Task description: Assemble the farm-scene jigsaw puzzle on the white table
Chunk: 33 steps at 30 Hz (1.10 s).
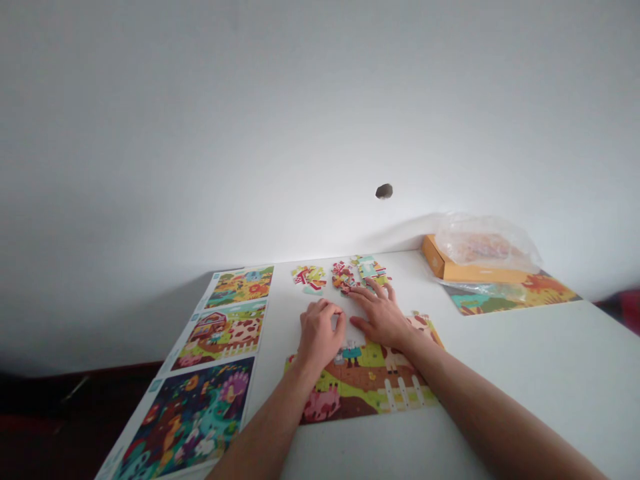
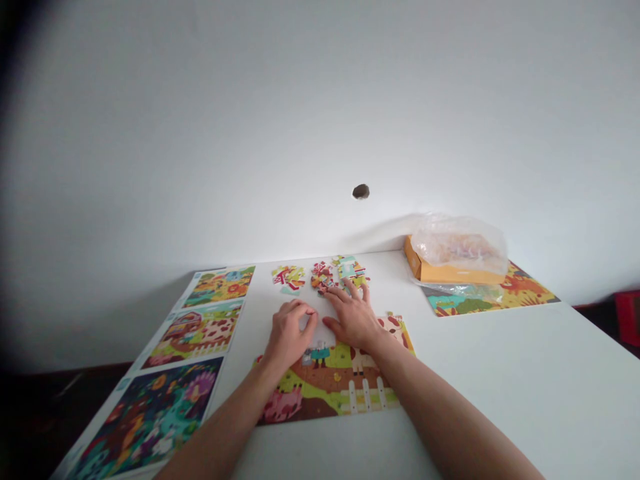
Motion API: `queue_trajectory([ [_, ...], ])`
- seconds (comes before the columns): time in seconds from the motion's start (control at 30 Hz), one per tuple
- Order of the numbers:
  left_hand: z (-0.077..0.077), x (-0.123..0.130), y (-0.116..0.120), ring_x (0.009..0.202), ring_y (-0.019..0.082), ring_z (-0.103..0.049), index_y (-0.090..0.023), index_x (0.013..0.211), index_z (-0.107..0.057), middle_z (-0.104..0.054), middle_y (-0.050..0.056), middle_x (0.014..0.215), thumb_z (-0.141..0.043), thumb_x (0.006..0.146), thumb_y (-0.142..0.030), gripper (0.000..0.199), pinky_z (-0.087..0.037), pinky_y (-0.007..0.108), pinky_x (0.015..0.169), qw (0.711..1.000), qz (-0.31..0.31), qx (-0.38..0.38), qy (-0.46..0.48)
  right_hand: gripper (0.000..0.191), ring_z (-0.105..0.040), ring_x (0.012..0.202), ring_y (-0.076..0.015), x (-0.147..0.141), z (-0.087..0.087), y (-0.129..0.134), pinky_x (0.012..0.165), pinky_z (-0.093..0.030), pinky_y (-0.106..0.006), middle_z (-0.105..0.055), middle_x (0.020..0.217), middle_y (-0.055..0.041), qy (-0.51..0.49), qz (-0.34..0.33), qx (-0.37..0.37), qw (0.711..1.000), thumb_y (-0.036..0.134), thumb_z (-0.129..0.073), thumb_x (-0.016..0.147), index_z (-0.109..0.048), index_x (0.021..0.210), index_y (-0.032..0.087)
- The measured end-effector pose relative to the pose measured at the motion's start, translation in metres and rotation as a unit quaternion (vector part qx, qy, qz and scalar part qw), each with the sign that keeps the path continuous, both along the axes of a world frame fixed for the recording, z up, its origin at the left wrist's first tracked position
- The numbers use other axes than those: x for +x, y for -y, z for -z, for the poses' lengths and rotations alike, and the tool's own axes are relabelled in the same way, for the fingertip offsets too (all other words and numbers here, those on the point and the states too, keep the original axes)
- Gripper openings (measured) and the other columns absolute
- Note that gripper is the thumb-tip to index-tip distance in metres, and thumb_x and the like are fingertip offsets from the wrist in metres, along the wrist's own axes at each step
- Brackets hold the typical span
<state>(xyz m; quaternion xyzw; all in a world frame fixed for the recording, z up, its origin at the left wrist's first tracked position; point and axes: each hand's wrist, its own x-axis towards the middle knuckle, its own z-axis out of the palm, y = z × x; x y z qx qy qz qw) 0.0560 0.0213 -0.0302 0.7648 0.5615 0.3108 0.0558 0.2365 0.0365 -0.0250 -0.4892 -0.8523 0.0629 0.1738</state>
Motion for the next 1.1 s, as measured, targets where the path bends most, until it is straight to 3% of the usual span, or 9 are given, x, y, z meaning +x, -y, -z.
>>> queue_trajectory([
  [0.13,0.006,-0.003,-0.002,0.110,0.029,-0.052,-0.025,0.112,-0.061,-0.061,0.007,0.122,-0.057,0.082,-0.019,0.031,-0.041,0.043,0.091,0.999,-0.036,0.015,-0.009,0.042,-0.033,0.133,-0.0283,0.001,-0.005,0.002,0.110,-0.014,-0.051,-0.056,0.133,-0.0050,-0.051,-0.048,-0.003,0.998,0.027,-0.054,0.085,-0.055,0.128,0.026],
  [0.27,0.007,-0.001,-0.001,0.117,0.034,-0.045,-0.030,0.123,-0.058,-0.051,0.005,0.138,-0.059,0.082,-0.023,0.041,-0.038,0.050,0.092,0.999,-0.019,-0.006,-0.043,0.052,-0.027,0.137,-0.0296,0.000,-0.001,0.001,0.110,-0.014,-0.050,-0.049,0.141,-0.0062,-0.065,-0.026,-0.004,0.998,0.027,-0.053,0.085,-0.045,0.137,0.023],
  [0.37,0.006,0.000,0.000,0.117,0.035,-0.044,-0.031,0.120,-0.060,-0.053,0.004,0.136,-0.061,0.082,-0.027,0.038,-0.038,0.052,0.091,0.999,-0.016,-0.019,-0.045,0.060,-0.023,0.139,-0.0309,0.000,0.003,0.000,0.110,-0.010,-0.053,-0.048,0.142,-0.0079,-0.046,0.000,-0.021,0.999,0.029,-0.053,0.085,-0.037,0.143,0.021],
  [0.57,0.005,-0.002,0.000,0.113,0.033,-0.047,-0.027,0.104,-0.065,-0.060,0.007,0.126,-0.063,0.080,-0.029,0.024,-0.039,0.048,0.090,0.998,-0.045,0.000,-0.041,0.056,-0.025,0.139,-0.0298,0.003,0.004,0.000,0.110,-0.010,-0.053,-0.057,0.133,-0.0100,-0.053,0.039,-0.006,0.998,0.026,-0.051,0.086,-0.040,0.140,0.021],
  [0.83,0.002,-0.001,-0.002,0.108,0.028,-0.051,-0.025,0.109,-0.062,-0.065,0.006,0.116,-0.066,0.078,-0.025,0.031,-0.040,0.041,0.091,0.997,-0.072,-0.008,-0.026,0.060,-0.024,0.140,-0.0284,0.000,-0.006,0.006,0.110,-0.018,-0.052,-0.050,0.140,-0.0048,-0.063,-0.115,-0.021,0.991,0.018,-0.055,0.076,-0.047,0.135,0.026],
  [1.1,0.005,-0.004,-0.004,0.100,0.027,-0.058,-0.024,0.100,-0.064,-0.068,0.006,0.104,-0.059,0.080,-0.015,0.022,-0.044,0.041,0.086,0.997,-0.080,0.019,0.002,0.053,-0.017,0.141,-0.0323,-0.001,0.000,0.005,0.110,-0.010,-0.058,-0.056,0.135,-0.0077,-0.026,-0.032,-0.031,0.999,0.034,-0.051,0.088,-0.043,0.139,0.024],
])
